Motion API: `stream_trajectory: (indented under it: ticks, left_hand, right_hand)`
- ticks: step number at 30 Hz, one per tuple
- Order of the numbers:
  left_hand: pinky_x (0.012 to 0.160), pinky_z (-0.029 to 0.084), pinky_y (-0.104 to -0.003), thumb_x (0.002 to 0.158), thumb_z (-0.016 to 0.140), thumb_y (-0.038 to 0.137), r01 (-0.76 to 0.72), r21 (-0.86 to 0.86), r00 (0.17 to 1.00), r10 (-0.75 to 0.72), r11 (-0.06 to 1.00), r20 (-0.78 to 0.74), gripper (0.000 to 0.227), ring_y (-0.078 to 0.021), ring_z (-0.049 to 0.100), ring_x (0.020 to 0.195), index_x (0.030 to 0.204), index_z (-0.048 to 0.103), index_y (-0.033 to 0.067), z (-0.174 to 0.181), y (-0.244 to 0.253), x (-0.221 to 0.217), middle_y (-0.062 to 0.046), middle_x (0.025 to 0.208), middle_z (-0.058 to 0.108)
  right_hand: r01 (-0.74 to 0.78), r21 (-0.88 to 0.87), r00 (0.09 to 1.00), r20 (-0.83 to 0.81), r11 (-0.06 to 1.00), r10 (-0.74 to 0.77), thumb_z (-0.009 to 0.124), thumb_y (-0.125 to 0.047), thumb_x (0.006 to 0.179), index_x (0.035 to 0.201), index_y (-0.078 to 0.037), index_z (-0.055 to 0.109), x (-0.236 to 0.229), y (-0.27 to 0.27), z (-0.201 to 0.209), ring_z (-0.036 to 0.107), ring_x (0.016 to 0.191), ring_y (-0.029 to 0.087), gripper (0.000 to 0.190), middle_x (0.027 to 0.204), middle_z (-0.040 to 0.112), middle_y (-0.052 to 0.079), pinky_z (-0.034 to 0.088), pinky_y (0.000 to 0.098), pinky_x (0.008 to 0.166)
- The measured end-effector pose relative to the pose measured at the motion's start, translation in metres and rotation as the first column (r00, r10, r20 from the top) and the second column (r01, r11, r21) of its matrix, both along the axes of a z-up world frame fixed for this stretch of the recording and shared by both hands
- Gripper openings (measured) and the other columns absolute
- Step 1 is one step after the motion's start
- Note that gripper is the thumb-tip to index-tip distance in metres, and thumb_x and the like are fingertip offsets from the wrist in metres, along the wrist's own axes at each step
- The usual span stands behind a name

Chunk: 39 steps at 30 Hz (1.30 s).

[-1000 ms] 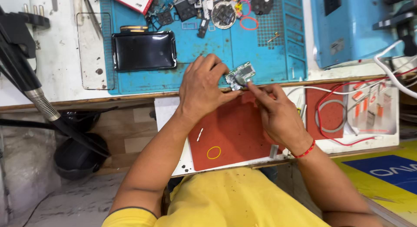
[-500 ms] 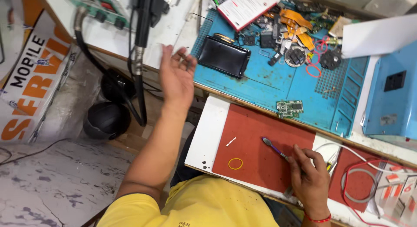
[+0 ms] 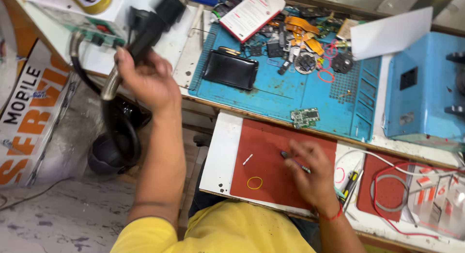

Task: The person scrubs a small circuit board with a toothbrush on a red mat, then uses a hot air gun to dry or heat the board. The person handles the board and tools directly with both hands throughout the process.

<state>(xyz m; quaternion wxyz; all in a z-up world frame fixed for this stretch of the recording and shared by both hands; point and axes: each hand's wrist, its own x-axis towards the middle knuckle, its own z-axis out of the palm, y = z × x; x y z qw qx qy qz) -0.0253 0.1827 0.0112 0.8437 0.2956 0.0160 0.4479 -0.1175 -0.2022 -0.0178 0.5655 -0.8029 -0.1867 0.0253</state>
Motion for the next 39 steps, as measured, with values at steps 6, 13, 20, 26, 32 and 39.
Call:
stream_trajectory:
  ticks: [6, 13, 20, 26, 32, 39]
  left_hand:
    - [0.054, 0.048, -0.026, 0.093, 0.069, 0.024, 0.433, 0.678, 0.887, -0.147, 0.594, -0.437, 0.019, -0.0100, 0.055, 0.056, 0.097, 0.068, 0.0054, 0.038, -0.060, -0.067, -0.001, 0.070, 0.060]
    - [0.055, 0.047, -0.025, 0.092, 0.076, 0.025, 0.438, 0.867, 0.897, -0.182, 0.239, -0.403, 0.022, -0.0106, 0.061, 0.055, 0.089, 0.068, 0.0049, 0.094, -0.091, -0.055, -0.001, 0.068, 0.063]
    - [0.084, 0.054, -0.036, 0.101, 0.068, 0.034, 0.222, 0.862, 0.870, -0.492, 0.455, 0.035, 0.035, -0.0258, 0.066, 0.089, 0.097, 0.065, 0.0003, 0.071, -0.185, 0.016, -0.016, 0.099, 0.067]
    - [0.078, 0.059, -0.034, 0.099, 0.057, 0.027, 0.562, 0.510, 0.812, -0.550, 0.651, -0.193, 0.031, -0.0199, 0.070, 0.078, 0.089, 0.066, -0.0006, 0.023, -0.184, 0.069, -0.014, 0.087, 0.073]
    - [0.077, 0.056, -0.033, 0.100, 0.058, 0.021, 0.627, 0.542, 0.776, -0.509, 0.559, -0.372, 0.028, -0.0184, 0.069, 0.078, 0.087, 0.065, -0.0026, -0.009, -0.187, 0.071, -0.014, 0.084, 0.073]
    - [0.080, 0.056, -0.031, 0.099, 0.061, 0.021, 0.629, 0.524, 0.772, -0.540, 0.574, -0.336, 0.025, -0.0161, 0.070, 0.082, 0.092, 0.064, -0.0019, 0.010, -0.178, 0.076, -0.011, 0.086, 0.072]
  right_hand:
    - [0.365, 0.750, 0.896, -0.444, 0.552, 0.010, 0.068, -0.033, 0.095, 0.143, 0.006, 0.055, 0.047, 0.005, 0.016, 0.064, 0.123, 0.028, 0.063, 0.134, 0.062, 0.017, 0.055, 0.0390, 0.102]
    - [0.014, -0.291, 0.826, 0.543, 0.956, 0.153, 0.086, -0.026, 0.078, 0.141, 0.002, 0.050, 0.042, 0.026, 0.086, 0.064, 0.116, 0.041, 0.077, 0.129, 0.063, 0.019, 0.052, 0.0456, 0.101]
    - [0.067, -0.305, 0.868, 0.487, 0.950, 0.095, 0.082, -0.024, 0.088, 0.133, 0.001, 0.052, 0.080, 0.010, 0.075, 0.060, 0.105, 0.040, 0.058, 0.116, 0.059, 0.020, 0.052, 0.0463, 0.090]
    - [0.042, -0.401, 0.970, 0.237, 0.915, 0.060, 0.085, -0.031, 0.079, 0.140, -0.005, 0.058, 0.120, -0.036, 0.076, 0.058, 0.114, 0.034, 0.072, 0.126, 0.056, 0.018, 0.052, 0.0429, 0.094]
    - [0.011, -0.607, 0.951, 0.253, 0.794, 0.180, 0.086, -0.036, 0.075, 0.127, -0.010, 0.071, 0.118, -0.031, 0.049, 0.055, 0.108, 0.032, 0.061, 0.121, 0.060, 0.008, 0.047, 0.0446, 0.095]
    - [0.022, -0.583, 0.972, 0.202, 0.812, 0.118, 0.087, -0.036, 0.072, 0.124, -0.014, 0.073, 0.120, -0.031, 0.053, 0.055, 0.102, 0.029, 0.058, 0.118, 0.060, 0.007, 0.048, 0.0418, 0.092]
